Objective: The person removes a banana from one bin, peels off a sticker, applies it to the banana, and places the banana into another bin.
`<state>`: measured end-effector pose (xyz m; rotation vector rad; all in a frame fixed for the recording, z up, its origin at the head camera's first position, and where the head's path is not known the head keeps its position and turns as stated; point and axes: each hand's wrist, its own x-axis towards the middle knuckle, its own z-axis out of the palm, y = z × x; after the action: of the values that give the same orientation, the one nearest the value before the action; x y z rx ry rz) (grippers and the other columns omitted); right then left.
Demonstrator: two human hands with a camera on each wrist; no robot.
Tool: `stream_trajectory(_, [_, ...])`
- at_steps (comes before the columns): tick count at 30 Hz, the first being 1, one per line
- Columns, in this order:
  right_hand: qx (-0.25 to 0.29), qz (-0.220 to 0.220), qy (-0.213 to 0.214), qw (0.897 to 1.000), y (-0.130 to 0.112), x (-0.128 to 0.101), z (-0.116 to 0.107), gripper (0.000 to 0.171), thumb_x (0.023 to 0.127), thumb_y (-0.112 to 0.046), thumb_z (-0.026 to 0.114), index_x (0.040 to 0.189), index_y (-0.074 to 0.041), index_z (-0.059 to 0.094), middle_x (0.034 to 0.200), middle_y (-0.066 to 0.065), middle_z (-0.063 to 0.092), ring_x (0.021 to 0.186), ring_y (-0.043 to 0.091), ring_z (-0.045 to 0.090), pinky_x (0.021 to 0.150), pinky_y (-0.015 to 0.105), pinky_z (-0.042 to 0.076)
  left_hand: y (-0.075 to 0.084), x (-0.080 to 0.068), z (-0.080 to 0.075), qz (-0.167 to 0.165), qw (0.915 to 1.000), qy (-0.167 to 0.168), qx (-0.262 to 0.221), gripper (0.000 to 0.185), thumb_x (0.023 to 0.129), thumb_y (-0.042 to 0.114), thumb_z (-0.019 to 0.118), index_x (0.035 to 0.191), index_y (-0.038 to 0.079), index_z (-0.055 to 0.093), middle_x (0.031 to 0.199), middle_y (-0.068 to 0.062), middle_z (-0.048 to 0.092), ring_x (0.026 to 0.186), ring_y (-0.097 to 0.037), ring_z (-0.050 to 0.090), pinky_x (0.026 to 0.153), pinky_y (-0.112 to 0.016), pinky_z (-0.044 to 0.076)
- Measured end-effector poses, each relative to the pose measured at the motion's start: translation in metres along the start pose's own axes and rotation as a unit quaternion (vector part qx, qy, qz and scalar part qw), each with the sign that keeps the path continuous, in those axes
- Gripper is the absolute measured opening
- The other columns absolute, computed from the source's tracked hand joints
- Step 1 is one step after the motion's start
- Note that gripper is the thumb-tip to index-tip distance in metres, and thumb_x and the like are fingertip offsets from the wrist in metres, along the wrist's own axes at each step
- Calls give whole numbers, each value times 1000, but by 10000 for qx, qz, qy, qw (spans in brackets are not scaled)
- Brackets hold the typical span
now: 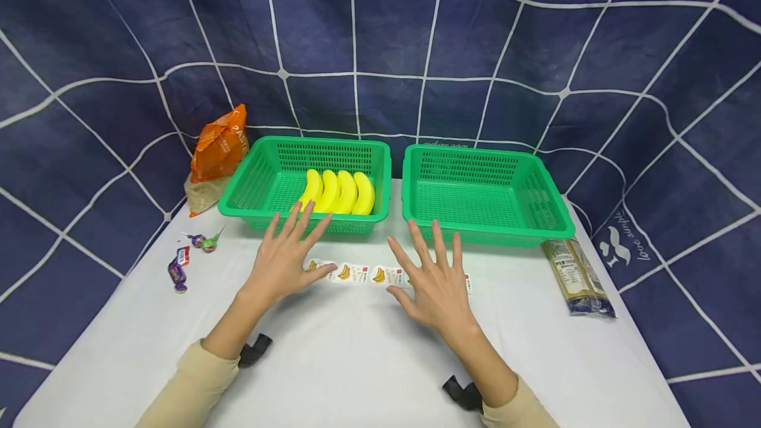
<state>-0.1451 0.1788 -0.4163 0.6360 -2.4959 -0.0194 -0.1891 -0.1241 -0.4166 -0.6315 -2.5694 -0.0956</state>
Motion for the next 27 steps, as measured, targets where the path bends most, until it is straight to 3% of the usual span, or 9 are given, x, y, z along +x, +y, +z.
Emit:
stream_trajectory(4, [34,17,-12,10000,-1,1,-1,86,77,-64,64,152,-32,34,164,11,17,150,45,2,114,73,7,-25,1,-6,-274,9970,592,-427,93,76,62,70,153,27,32,160,-9,29,142,-34,37,102,-61,42])
stream_trajectory(6, [31,17,-44,10000,-2,1,-1,86,78,-65,63,152,-32,34,164,10,15,150,45,2,113,73,7,-39,0,-8,-483,9931,832,-673,92,74,59,72,152,25,36,157,-10,35,136,-36,42,95,-61,45])
stream_trajectory(8, [6,16,-66,10000,-2,0,0,86,78,-65,63,152,-33,35,165,9,14,150,45,2,113,73,8,-53,-2,-10,-751,9895,864,-881,93,73,57,73,152,26,35,157,-8,36,135,-37,42,92,-61,45])
stream_trajectory(12, [-2,7,-100,10000,-3,-1,1,86,78,-65,63,151,-32,35,165,8,12,150,45,1,113,73,10,-82,-4,-13,-1467,9809,478,-1182,98,75,62,71,155,31,24,162,-4,27,139,-39,35,93,-62,40])
stream_trajectory(17, [24,-2,-164,9999,-4,-2,1,85,79,-65,62,152,-33,33,166,7,12,151,44,1,113,72,10,-121,-3,-11,-2290,9596,-151,-1625,101,79,68,64,157,31,14,165,-4,14,144,-45,23,104,-74,24])
stream_trajectory(19, [73,10,-181,9998,-4,-2,1,85,80,-65,62,152,-33,32,165,7,12,151,44,2,114,72,9,-135,-1,-8,-2494,9505,-290,-1828,101,80,68,63,158,28,13,166,-5,11,145,-49,19,105,-78,17])
stream_trajectory(23, [131,21,-183,9997,-5,-3,2,84,80,-64,63,152,-34,32,165,8,14,149,46,6,114,71,8,-158,0,0,-2732,9350,-457,-2214,98,84,65,60,158,24,11,166,-9,8,144,-55,15,106,-79,15])
stream_trajectory(27, [96,-13,-181,9998,-5,-3,3,85,79,-65,63,153,-34,32,165,8,14,149,47,8,114,71,9,-173,1,8,-2974,9117,-742,-2737,97,87,63,57,158,23,5,166,-11,2,146,-53,9,108,-78,12])
